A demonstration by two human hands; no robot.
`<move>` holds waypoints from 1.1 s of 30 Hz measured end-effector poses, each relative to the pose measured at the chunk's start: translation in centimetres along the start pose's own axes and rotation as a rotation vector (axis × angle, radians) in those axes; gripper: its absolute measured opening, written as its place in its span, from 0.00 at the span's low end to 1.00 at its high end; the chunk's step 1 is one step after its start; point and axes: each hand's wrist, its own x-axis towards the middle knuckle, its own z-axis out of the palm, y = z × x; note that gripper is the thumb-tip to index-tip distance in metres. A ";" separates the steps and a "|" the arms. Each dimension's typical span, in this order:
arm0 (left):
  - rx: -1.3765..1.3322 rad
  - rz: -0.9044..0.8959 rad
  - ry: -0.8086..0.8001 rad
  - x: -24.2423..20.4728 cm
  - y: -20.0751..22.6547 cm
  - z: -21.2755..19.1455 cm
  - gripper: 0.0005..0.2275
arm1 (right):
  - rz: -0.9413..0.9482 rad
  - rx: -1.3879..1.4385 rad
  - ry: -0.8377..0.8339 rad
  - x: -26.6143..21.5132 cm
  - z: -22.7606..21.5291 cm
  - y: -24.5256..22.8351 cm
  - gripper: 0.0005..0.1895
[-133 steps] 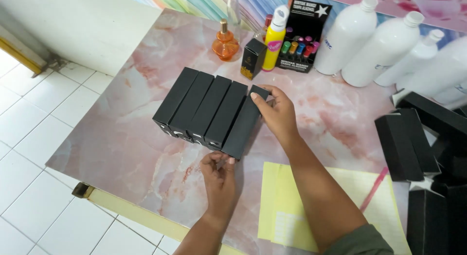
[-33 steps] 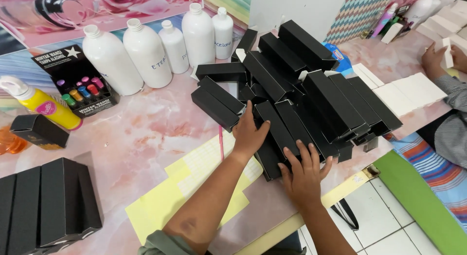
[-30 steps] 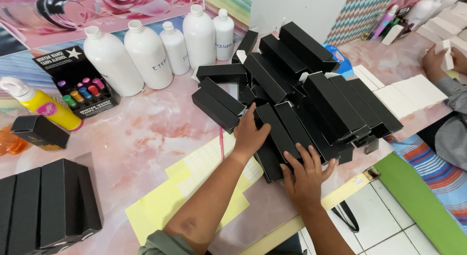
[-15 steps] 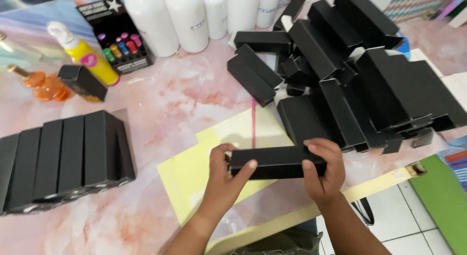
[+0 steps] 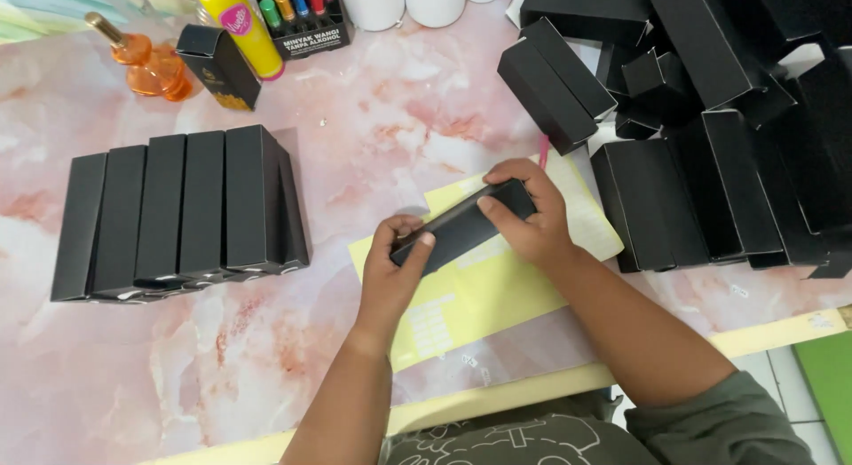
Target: The person is assembling black perfume boxes by folding the cardboard into shape and then peeling and applying white labels to each box.
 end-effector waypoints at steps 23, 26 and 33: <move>-0.052 0.223 0.123 1.7 5.6 1.0 0.07 | -0.178 -0.331 -0.293 1.3 -2.2 -1.4 0.31; -0.093 0.233 0.108 2.4 4.2 0.3 0.07 | -0.124 -0.375 -0.370 1.2 -2.5 -1.5 0.32; -0.143 0.219 -0.049 3.9 3.8 -1.0 0.10 | -0.155 -0.551 -0.613 0.8 -3.0 -3.8 0.20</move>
